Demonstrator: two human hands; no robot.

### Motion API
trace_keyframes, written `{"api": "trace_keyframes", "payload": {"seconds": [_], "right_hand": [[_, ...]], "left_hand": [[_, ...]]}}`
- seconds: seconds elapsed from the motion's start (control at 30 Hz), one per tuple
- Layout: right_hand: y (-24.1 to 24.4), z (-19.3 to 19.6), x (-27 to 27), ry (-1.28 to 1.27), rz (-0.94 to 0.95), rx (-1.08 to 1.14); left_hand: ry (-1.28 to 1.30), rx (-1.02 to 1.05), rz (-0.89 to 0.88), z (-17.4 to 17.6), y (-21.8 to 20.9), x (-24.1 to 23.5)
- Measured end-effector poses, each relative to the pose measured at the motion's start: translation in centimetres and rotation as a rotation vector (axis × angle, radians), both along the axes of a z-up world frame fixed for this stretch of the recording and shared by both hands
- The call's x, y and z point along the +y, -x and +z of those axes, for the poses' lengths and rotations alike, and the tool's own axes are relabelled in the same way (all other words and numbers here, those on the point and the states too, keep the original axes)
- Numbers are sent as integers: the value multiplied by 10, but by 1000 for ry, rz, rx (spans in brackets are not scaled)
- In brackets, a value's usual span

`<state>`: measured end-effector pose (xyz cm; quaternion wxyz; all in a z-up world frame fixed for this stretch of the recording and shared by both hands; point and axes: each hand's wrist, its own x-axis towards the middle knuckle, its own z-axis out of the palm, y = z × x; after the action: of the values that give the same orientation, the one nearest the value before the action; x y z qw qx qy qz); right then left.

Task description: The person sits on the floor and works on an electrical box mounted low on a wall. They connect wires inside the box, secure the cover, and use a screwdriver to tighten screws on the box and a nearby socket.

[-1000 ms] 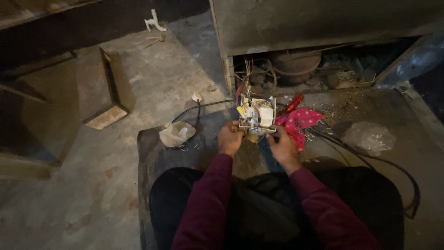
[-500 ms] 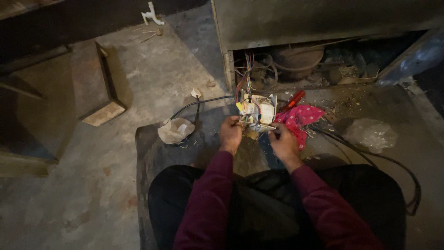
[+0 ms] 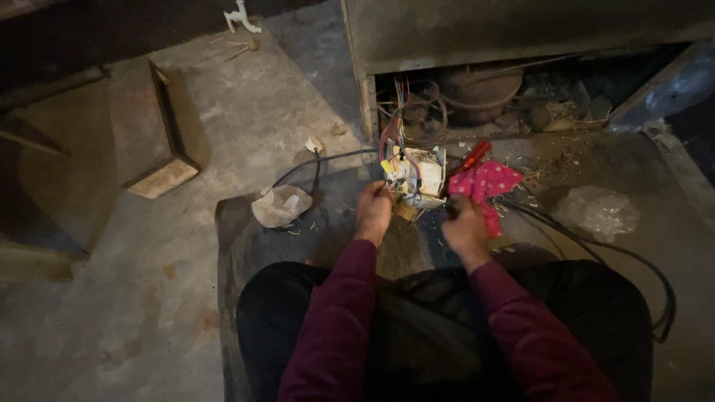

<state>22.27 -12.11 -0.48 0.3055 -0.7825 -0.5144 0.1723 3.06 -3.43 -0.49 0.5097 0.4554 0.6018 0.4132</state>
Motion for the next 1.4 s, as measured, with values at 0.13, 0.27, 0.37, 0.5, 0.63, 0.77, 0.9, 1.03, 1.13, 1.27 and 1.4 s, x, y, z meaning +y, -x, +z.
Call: {"api": "trace_keyframes", "payload": {"seconds": [0.13, 0.27, 0.37, 0.5, 0.63, 0.77, 0.9, 1.03, 1.13, 1.27, 1.4], "right_hand": [[2, 7, 1, -21, 52, 41], [13, 25, 1, 132, 44, 247], [16, 35, -1, 176, 32, 288], [17, 37, 1, 114, 59, 251], [15, 23, 2, 96, 17, 256], [9, 1, 5, 36, 64, 356], [12, -14, 13, -57, 40, 661], [14, 0, 11, 63, 17, 802], [15, 13, 8, 172, 48, 810], [18, 4, 8, 151, 114, 855], [20, -29, 13, -133, 187, 682]], "left_hand": [[-47, 41, 5, -2, -2, 0], [-28, 114, -10, 13, -2, -6], [56, 153, -39, 25, 0, -10], [14, 121, -36, 26, 0, -9], [-44, 83, -11, 11, -2, -6], [-13, 117, -3, -3, -1, -4], [82, 209, -28, -6, 0, -3], [64, 198, -45, -1, 1, -4], [99, 182, -43, -3, 2, -5], [163, 20, -20, -22, 5, 3], [142, -204, 84, -50, 4, 16]]}}
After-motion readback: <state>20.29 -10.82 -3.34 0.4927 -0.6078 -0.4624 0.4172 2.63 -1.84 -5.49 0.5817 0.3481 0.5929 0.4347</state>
